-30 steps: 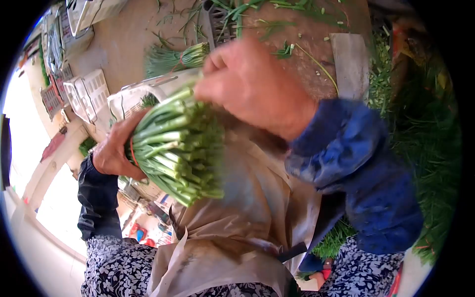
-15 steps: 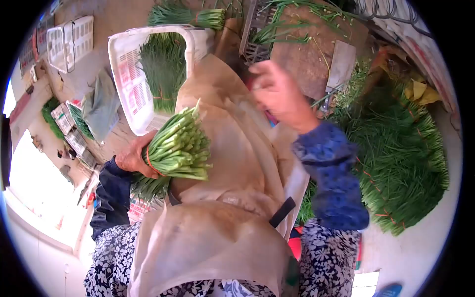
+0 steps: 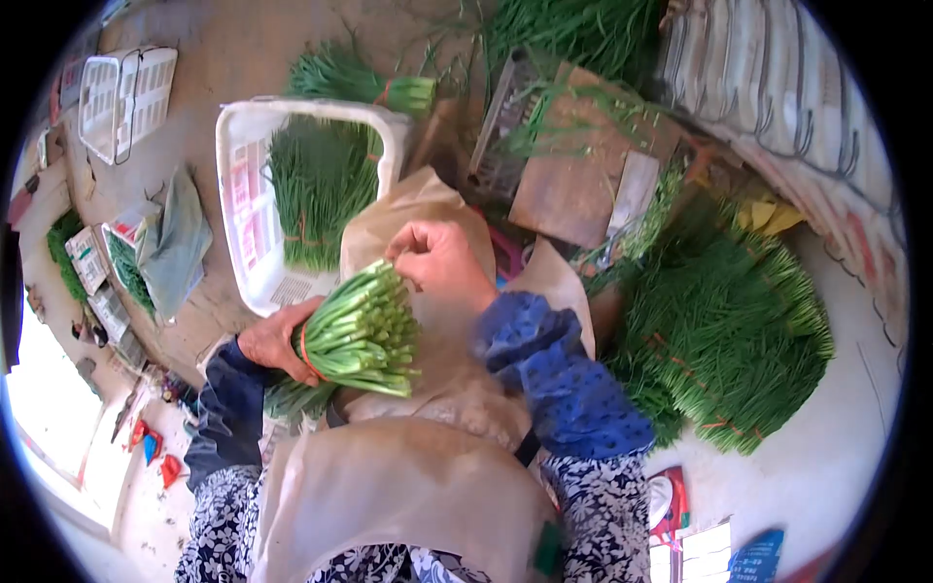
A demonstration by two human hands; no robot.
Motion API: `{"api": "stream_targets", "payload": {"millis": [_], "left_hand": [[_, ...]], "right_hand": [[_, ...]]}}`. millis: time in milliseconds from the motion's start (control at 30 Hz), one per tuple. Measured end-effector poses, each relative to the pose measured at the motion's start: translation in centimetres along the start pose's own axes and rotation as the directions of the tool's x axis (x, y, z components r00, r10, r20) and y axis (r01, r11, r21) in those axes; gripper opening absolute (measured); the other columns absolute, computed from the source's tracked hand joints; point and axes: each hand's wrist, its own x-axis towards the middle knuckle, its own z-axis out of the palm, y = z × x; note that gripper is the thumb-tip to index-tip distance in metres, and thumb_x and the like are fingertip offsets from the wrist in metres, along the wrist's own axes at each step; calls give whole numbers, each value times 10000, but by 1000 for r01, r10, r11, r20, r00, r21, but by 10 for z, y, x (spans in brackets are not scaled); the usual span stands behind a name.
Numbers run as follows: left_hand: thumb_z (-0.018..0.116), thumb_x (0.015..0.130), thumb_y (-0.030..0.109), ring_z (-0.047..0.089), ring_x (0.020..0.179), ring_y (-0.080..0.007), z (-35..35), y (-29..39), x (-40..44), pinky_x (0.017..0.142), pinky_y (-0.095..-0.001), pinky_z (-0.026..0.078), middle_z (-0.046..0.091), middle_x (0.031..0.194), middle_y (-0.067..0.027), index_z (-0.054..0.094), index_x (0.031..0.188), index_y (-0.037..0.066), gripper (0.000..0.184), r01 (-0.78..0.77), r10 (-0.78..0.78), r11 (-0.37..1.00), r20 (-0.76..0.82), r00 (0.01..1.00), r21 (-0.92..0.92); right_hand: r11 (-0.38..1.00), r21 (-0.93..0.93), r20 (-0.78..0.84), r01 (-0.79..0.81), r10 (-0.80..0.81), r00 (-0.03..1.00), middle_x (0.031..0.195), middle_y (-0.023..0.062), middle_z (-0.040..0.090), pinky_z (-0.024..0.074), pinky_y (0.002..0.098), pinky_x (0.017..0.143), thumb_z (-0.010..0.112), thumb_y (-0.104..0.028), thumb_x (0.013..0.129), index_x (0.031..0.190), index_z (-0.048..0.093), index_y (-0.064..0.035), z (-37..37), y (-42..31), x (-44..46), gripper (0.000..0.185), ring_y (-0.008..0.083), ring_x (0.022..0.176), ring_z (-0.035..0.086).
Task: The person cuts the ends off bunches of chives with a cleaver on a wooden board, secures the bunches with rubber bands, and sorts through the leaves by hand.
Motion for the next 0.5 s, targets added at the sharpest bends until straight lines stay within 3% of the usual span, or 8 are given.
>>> {"api": "stream_targets", "payload": {"millis": [33, 67, 167, 200, 267, 500], "left_hand": [[916, 501, 161, 538, 1122, -183, -3, -3, 1, 989, -317, 411, 593, 1181, -86, 428, 1356, 7, 996, -46, 45, 997, 11, 999, 68], [910, 512, 150, 530, 1114, -170, -1, 2, 1, 985, -311, 410, 593, 1175, -82, 431, 1350, 3, 977, -63, 63, 998, 15, 998, 18], [897, 524, 131, 536, 1095, -161, -1, 11, 0, 976, -301, 412, 598, 1158, -81, 450, 1327, -2, 928, -118, 118, 993, 1, 993, 17], [889, 530, 118, 541, 1083, -157, -3, 12, 0, 973, -298, 415, 603, 1149, -78, 460, 1314, -3, 902, -119, 119, 991, 6, 993, 57], [881, 536, 106, 546, 1072, -153, -5, 18, -2, 969, -296, 417, 607, 1140, -76, 469, 1302, -5, 876, -140, 141, 983, 2, 990, 115], [883, 527, 99, 554, 1062, -148, 2, 29, -6, 970, -300, 422, 612, 1145, -64, 481, 1287, -13, 867, -250, 250, 968, -10, 968, 38]], "right_hand": [[997, -75, -60, 28, -32, 998, 677, -15, 606, 394, 186, 453, 612, 6, 814, 870, 662, -27, 0, -2, 1, 82, 39, 519, 527], [994, -97, -57, 47, -53, 997, 677, -15, 606, 394, 186, 453, 612, 6, 814, 870, 662, -27, 0, -7, 0, 82, 39, 519, 527], [990, 51, -282, 131, -111, 953, 673, -6, 599, 378, 183, 440, 606, 12, 815, 866, 655, -30, -6, -32, -8, 82, 44, 501, 509], [986, 122, -312, 112, -69, 948, 671, -17, 593, 394, 198, 482, 585, 39, 792, 844, 652, -13, -10, -51, -15, 99, 40, 526, 502], [984, 48, -355, 172, -144, 924, 672, -4, 597, 396, 197, 478, 598, 37, 806, 845, 645, -14, -23, -66, -25, 79, 52, 519, 516], [952, 61, -460, 300, -240, 855, 698, 29, 614, 422, 213, 457, 628, 46, 803, 849, 643, -13, -56, -100, -70, 76, 85, 510, 538]]}}
